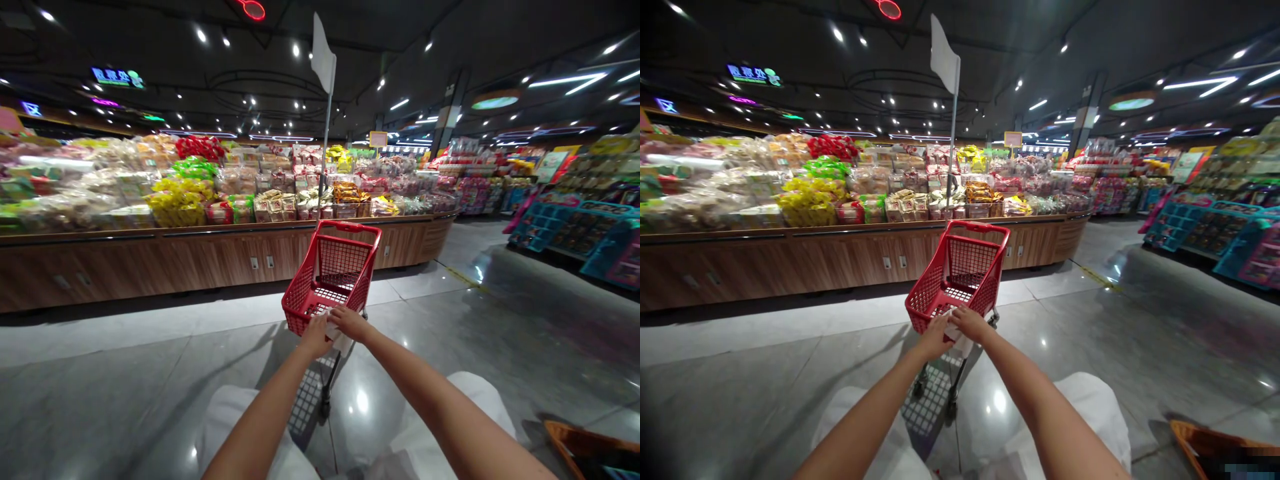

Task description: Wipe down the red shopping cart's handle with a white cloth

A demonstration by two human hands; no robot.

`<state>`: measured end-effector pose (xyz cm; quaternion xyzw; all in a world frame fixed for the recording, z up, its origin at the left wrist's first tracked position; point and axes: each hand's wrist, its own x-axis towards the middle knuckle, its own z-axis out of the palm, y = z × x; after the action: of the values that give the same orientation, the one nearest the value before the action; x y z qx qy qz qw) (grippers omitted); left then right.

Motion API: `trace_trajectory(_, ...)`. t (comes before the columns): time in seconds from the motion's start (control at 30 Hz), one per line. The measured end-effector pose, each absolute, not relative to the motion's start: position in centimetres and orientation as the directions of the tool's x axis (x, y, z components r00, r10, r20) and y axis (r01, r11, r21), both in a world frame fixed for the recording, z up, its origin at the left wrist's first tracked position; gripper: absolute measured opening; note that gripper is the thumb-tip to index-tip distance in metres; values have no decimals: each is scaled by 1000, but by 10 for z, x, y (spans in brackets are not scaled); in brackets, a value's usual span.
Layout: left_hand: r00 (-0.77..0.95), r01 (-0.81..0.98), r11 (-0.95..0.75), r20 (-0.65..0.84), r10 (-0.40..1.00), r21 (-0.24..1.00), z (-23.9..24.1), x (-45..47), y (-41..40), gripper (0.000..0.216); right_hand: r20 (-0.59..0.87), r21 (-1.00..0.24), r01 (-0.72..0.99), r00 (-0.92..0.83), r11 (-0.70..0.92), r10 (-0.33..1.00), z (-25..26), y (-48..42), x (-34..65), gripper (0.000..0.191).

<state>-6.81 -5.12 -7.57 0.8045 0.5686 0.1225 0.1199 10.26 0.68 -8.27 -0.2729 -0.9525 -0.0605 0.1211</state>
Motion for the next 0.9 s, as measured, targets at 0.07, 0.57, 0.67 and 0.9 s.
trace_trajectory(0.07,281,901,-294,89,956,318,-80,-58,-50,77,268,53,564,-803,824,532,-83,9,113,30)
trace_trajectory(0.57,332,893,-354,125,935,277,-92,-36,-46,81,219,75,627,-769,775,600,-75,-6,183,39)
trace_trajectory(0.67,317,891,-350,154,936,290,-95,-29,-49,85,223,65,629,-766,774,604,-75,-7,196,39)
trace_trajectory(0.9,430,839,-441,106,896,320,-105,-15,-55,79,227,60,672,-729,738,645,-74,6,228,41)
